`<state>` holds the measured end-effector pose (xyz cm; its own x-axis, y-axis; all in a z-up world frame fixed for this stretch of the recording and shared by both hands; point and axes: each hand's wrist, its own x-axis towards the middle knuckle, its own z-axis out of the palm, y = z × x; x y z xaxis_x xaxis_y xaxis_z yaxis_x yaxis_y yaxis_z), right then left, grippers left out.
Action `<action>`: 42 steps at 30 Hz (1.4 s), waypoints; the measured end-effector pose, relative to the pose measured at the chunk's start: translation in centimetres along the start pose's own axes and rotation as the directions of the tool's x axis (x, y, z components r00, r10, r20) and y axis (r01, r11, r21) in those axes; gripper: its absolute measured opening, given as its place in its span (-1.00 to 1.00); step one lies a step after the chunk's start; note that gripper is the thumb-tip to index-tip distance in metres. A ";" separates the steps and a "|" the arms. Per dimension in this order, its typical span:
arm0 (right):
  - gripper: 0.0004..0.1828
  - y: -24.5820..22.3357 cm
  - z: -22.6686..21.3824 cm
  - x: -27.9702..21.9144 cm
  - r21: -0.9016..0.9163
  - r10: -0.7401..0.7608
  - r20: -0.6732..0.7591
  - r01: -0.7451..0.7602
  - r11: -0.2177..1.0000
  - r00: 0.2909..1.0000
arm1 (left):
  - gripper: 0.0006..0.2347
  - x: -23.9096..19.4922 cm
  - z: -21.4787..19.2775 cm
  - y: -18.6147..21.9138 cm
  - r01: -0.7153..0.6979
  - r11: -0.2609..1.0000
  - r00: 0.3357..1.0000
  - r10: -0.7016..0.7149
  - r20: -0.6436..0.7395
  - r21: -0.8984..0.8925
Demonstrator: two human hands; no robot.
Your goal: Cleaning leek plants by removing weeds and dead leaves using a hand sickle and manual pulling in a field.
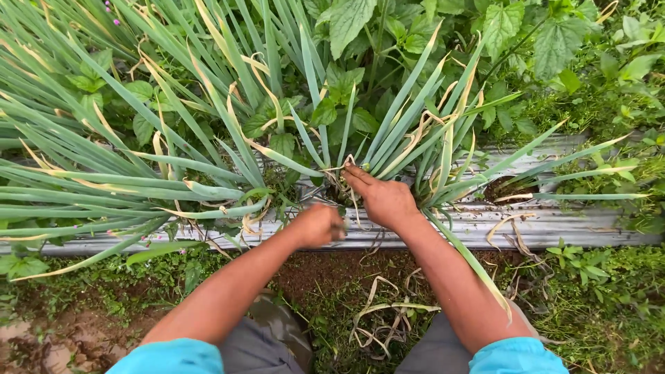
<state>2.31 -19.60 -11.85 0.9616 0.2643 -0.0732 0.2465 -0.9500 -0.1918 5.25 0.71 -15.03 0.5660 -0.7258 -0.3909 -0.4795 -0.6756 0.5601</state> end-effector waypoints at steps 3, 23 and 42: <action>-0.22 0.6 0.3 0.2 0.023 -0.028 0.002 0.028 0.999 1.000 | -0.83 -2.5 2.5 0.9 0.004 0.999 0.966 -0.013 0.260 0.033; -0.26 0.6 0.4 0.6 0.036 -0.008 -0.017 0.009 0.999 1.000 | -0.62 6.4 6.0 -1.4 0.397 0.900 0.804 -0.435 -0.405 -0.179; -0.28 0.3 -0.8 0.0 0.095 -0.033 0.022 0.031 0.995 0.999 | -0.86 3.2 2.4 -0.1 0.203 0.977 0.979 -0.201 -0.042 0.064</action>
<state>2.50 -20.00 -11.11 0.9500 0.2993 -0.0887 0.2635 -0.9212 -0.2864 5.53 -1.87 -18.12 0.6786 -0.5691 -0.4642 -0.3963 -0.8159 0.4210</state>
